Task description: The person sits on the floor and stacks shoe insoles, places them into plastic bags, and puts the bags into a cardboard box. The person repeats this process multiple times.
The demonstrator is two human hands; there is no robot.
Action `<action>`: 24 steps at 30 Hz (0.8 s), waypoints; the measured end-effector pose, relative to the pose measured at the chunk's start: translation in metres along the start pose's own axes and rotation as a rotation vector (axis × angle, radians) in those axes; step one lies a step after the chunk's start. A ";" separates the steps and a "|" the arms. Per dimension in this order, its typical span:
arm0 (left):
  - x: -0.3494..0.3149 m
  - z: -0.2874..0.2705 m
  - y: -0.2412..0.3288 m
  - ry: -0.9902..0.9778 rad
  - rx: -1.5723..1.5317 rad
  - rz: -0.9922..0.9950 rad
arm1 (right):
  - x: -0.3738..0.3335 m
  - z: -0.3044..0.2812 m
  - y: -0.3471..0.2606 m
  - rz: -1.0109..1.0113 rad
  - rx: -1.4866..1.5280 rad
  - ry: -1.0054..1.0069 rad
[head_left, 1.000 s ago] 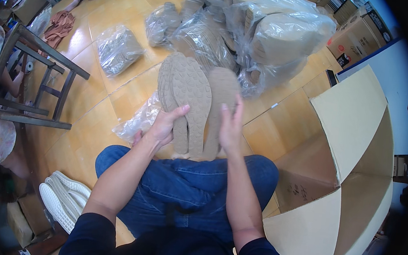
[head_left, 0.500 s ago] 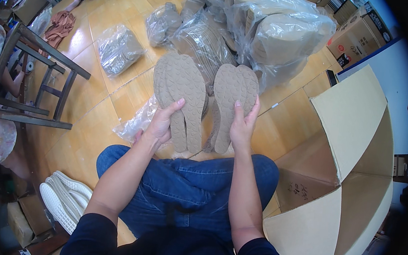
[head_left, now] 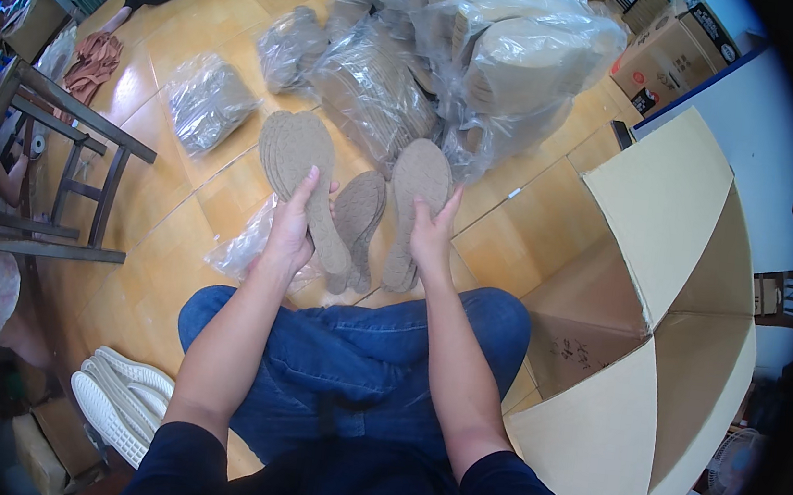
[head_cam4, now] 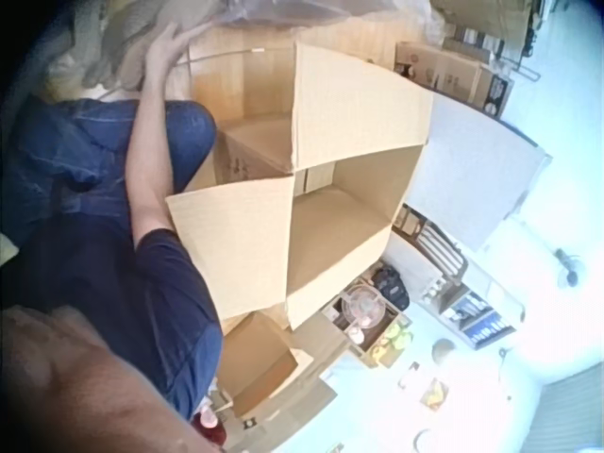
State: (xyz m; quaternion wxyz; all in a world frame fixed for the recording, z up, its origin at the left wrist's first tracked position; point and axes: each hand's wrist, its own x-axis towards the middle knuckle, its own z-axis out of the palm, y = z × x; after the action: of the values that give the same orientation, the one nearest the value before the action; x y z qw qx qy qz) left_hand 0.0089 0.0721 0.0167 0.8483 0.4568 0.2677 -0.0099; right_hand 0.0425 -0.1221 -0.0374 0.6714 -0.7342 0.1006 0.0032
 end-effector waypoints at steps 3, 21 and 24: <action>0.000 0.000 0.004 -0.045 -0.131 0.007 | 0.009 0.005 0.031 0.111 -0.117 0.044; -0.024 0.013 -0.010 -0.340 -0.090 0.032 | -0.030 0.014 -0.029 -0.019 0.507 -0.457; -0.021 0.011 -0.007 -0.222 0.001 -0.015 | -0.022 0.011 -0.035 -0.030 0.540 -0.376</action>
State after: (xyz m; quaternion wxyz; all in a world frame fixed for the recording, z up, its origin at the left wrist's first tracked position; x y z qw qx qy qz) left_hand -0.0060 0.0544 0.0258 0.8723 0.4513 0.1757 -0.0669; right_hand 0.0273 -0.1050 -0.0012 0.8486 -0.5177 -0.0386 0.1021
